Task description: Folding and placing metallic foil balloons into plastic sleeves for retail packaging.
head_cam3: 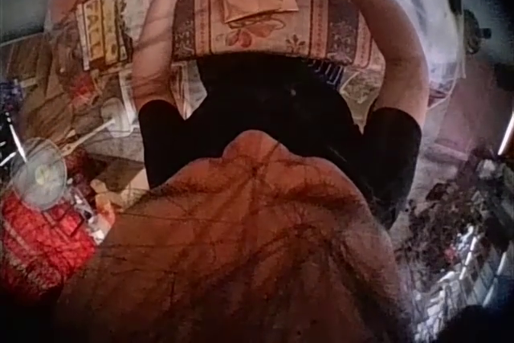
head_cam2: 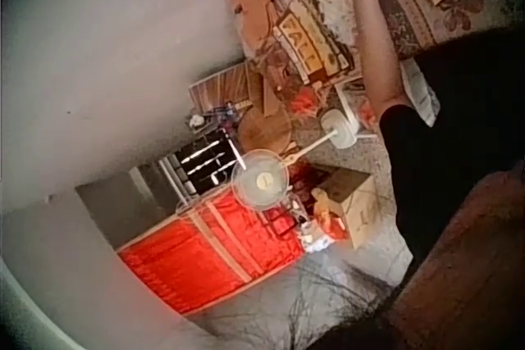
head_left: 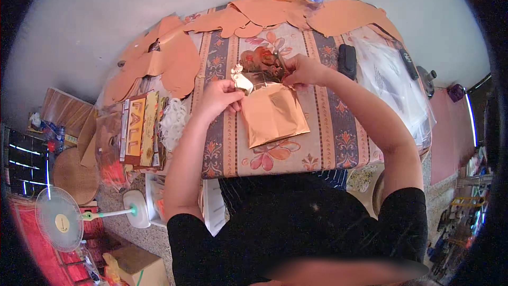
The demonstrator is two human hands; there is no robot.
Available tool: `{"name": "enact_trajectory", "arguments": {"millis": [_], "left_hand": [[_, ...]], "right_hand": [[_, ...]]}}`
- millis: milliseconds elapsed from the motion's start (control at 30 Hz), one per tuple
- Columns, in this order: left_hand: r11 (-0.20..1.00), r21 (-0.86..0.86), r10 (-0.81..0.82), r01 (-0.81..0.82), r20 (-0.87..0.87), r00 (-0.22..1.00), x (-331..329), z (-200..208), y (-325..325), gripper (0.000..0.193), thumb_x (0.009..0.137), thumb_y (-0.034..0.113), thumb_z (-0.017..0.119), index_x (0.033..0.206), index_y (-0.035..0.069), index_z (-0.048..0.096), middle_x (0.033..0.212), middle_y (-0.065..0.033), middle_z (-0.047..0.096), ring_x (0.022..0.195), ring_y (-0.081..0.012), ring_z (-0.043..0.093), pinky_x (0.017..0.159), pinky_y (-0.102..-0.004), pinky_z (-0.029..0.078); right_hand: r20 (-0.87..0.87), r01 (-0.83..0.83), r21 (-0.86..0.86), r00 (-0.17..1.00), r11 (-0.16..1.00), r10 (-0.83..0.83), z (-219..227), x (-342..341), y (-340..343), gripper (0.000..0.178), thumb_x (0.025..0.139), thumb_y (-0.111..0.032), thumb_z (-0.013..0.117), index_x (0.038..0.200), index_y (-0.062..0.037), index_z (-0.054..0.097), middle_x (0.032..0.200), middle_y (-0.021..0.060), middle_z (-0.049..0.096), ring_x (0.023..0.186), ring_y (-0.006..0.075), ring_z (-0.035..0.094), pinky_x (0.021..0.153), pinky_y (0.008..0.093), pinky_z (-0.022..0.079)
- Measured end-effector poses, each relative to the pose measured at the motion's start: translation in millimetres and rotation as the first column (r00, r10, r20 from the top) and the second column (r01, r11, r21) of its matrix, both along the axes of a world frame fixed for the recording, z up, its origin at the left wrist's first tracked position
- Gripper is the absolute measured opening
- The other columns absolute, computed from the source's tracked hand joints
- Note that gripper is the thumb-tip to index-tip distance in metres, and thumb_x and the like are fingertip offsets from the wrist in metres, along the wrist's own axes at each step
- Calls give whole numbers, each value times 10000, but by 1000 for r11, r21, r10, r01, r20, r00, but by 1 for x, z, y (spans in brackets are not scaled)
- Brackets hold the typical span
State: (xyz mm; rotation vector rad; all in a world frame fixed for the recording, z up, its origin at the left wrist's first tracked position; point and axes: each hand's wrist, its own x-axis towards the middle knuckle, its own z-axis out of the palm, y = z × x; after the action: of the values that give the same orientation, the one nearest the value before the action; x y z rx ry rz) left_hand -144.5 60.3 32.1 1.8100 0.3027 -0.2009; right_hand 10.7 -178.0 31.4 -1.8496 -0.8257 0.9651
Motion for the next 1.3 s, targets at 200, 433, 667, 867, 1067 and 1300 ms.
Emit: {"name": "enact_trajectory", "arguments": {"millis": [200, 433, 667, 867, 1067, 1300], "left_hand": [[982, 186, -6, -20, 139, 990, -7, -14, -5, 121, 848, 107, 642, 873, -8, 616, 684, -50, 633, 533, -106, 596, 490, -233, 472], [514, 846, -499, -141, 429, 753, -29, -12, -19, 224, 739, 46, 643, 960, 61, 611, 1013, -105, 620, 868, -277, 632, 703, -357, 522], [689, 722, -512, -63, 546, 663, -49, 11, -43, 427, 737, 122, 666, 1147, 29, 590, 1202, -131, 589, 1153, -301, 539, 967, -396, 447], [554, 832, -661, -4, 444, 605, -59, -6, -54, 420, 759, 205, 708, 1116, 2, 618, 1185, -139, 606, 1172, -283, 532, 1021, -399, 414], [561, 828, -670, -16, 465, 579, -60, -11, -55, 325, 765, 166, 701, 1033, -8, 641, 1144, -131, 620, 1148, -278, 547, 1002, -388, 436], [571, 821, -672, -15, 478, 566, -62, -12, -56, 298, 781, 162, 694, 1015, -13, 640, 1132, -142, 619, 1142, -286, 550, 999, -392, 436]], "right_hand": [[379, -42, 63, 925, 997, 15, -3, -13, -3, 118, 735, -45, 674, 842, -34, 625, 700, 24, 599, 671, 160, 576, 622, 299, 465], [917, -394, 83, 390, 915, 85, -19, -26, -22, 169, 697, -56, 618, 856, -62, 561, 878, 103, 528, 827, 279, 582, 684, 369, 496], [981, -452, -193, -114, 871, 158, -8, -31, -27, 214, 747, -197, 555, 946, -117, 568, 988, 40, 517, 964, 201, 547, 754, 335, 484], [972, -457, -226, -158, 860, 171, -5, -35, -25, 197, 741, -208, 553, 914, -114, 558, 933, 25, 512, 918, 189, 544, 725, 314, 475], [981, -522, -176, -166, 835, 103, 2, -35, -32, 196, 705, -190, 573, 865, -79, 545, 846, 27, 506, 811, 180, 565, 660, 315, 482], [994, -516, -110, -35, 850, 107, 1, -26, -59, 361, 734, -111, 605, 1084, -26, 588, 980, 108, 610, 873, 272, 614, 768, 379, 508]]}}
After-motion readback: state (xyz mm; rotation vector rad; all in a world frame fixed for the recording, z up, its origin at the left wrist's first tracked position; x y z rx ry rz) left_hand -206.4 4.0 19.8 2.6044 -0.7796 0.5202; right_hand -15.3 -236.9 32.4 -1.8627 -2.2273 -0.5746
